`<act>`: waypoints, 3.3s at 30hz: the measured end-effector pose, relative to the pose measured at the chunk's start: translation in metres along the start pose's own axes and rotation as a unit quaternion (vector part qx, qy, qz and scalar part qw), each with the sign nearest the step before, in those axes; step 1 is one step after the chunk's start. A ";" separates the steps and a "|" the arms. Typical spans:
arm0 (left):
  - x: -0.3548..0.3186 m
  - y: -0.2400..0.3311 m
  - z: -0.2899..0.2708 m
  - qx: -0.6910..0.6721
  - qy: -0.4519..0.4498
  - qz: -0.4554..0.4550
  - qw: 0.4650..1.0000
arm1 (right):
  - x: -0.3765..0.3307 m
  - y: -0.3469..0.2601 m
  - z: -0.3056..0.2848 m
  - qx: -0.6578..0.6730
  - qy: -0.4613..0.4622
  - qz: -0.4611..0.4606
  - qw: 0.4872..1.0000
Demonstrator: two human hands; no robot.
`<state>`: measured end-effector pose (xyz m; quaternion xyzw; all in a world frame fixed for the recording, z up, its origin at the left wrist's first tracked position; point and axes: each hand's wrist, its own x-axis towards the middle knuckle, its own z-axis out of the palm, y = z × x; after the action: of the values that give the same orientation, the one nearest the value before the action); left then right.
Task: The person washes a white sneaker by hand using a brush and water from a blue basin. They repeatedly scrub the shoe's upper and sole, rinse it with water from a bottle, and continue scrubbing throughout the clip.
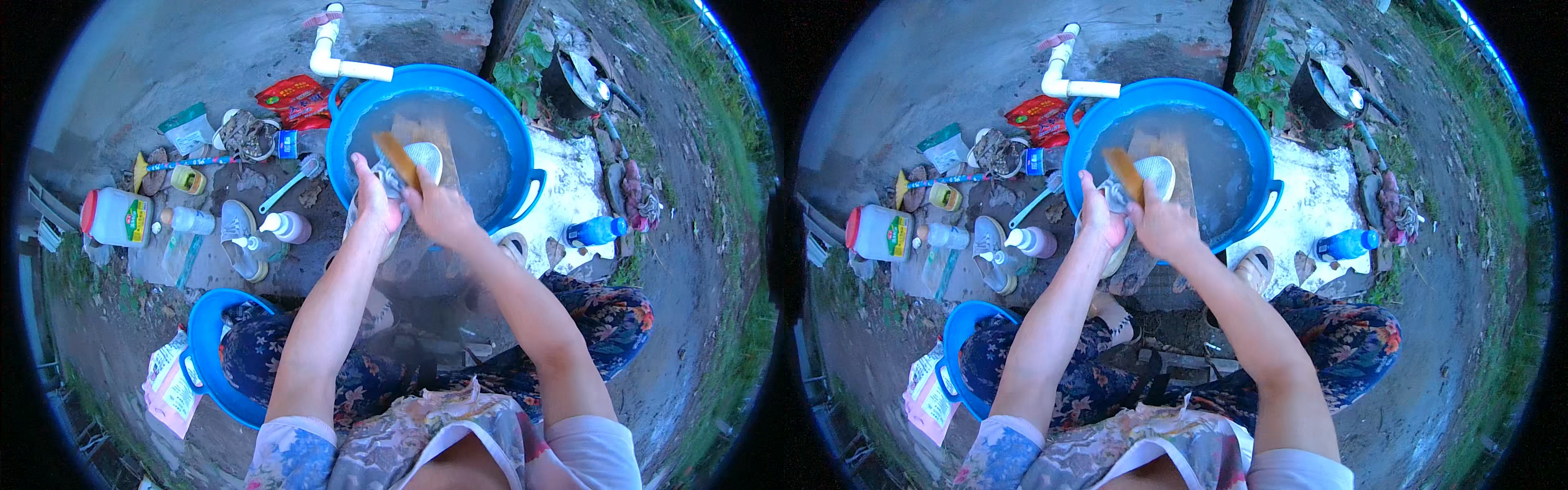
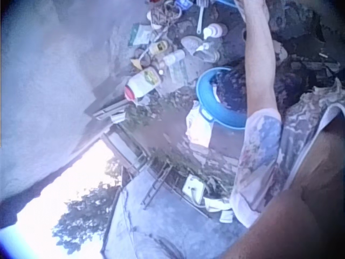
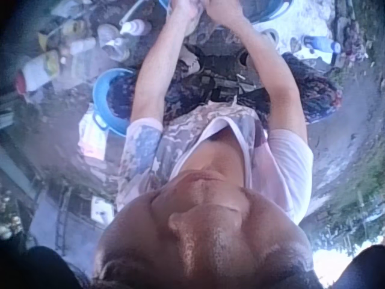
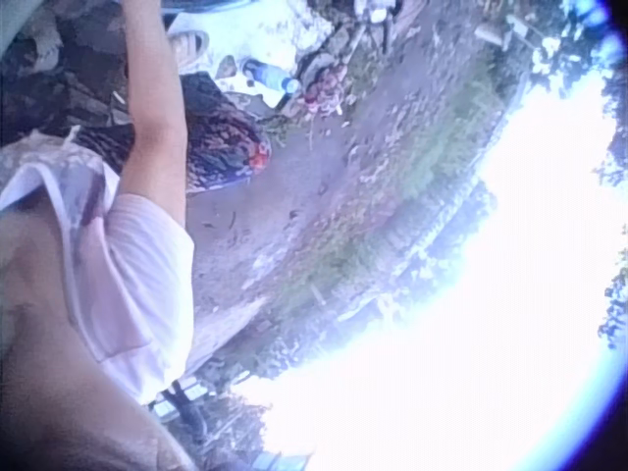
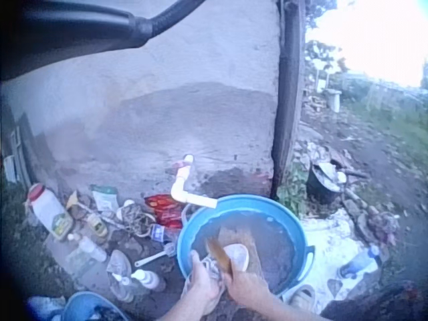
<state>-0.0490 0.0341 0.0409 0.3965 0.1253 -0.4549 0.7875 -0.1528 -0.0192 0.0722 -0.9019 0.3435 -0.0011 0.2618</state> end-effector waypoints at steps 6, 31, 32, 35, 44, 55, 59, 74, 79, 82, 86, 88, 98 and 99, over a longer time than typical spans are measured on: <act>-0.018 0.015 -0.006 -0.040 0.000 -0.013 0.999 | -0.047 0.002 -0.002 0.029 -0.014 -0.053 0.998; -0.006 0.004 0.003 -0.009 -0.043 0.012 0.999 | 0.020 0.041 0.001 -0.049 0.071 0.030 0.996; -0.004 0.002 0.004 -0.015 -0.040 0.009 0.999 | 0.027 0.043 0.002 -0.068 0.075 0.044 0.994; -0.006 0.007 -0.007 -0.033 -0.030 0.002 0.999 | -0.017 0.034 0.010 -0.033 0.031 0.027 0.999; -0.003 0.000 0.002 0.009 -0.020 -0.001 1.000 | 0.021 0.048 0.004 -0.027 0.076 0.107 0.991; 0.002 -0.015 0.001 0.656 -0.117 0.257 0.700 | 0.023 0.066 0.000 0.042 0.024 0.121 0.992; 0.006 0.018 -0.008 0.564 -0.051 0.093 0.819 | -0.032 0.043 -0.005 0.107 0.005 0.075 0.991; 0.025 0.038 -0.032 0.043 -0.032 0.023 0.998 | -0.003 0.012 0.011 -0.008 0.023 -0.008 1.000; 0.026 0.035 -0.033 0.008 -0.010 0.027 1.000 | 0.003 0.001 0.009 0.023 0.022 0.008 0.999; 0.018 0.039 -0.034 -0.014 -0.001 0.037 0.999 | -0.054 -0.003 0.031 0.054 0.025 -0.087 0.994; 0.023 0.041 -0.036 -0.076 -0.087 0.021 0.993 | 0.007 -0.003 0.006 -0.021 0.048 -0.032 0.998; 0.023 0.039 -0.028 -0.083 -0.105 0.014 0.991 | 0.012 0.004 0.011 -0.009 0.043 -0.053 0.998; 0.003 0.043 -0.026 -0.062 -0.158 0.021 0.985 | 0.018 -0.014 0.005 -0.064 0.054 -0.072 0.994; 0.006 0.042 -0.026 -0.083 -0.167 0.010 0.982 | 0.013 -0.011 0.005 -0.053 0.051 -0.083 0.994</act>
<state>-0.0069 0.0612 0.0422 0.2494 0.0249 -0.4948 0.8321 -0.1354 -0.0177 0.0708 -0.9387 0.2800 -0.0500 0.1946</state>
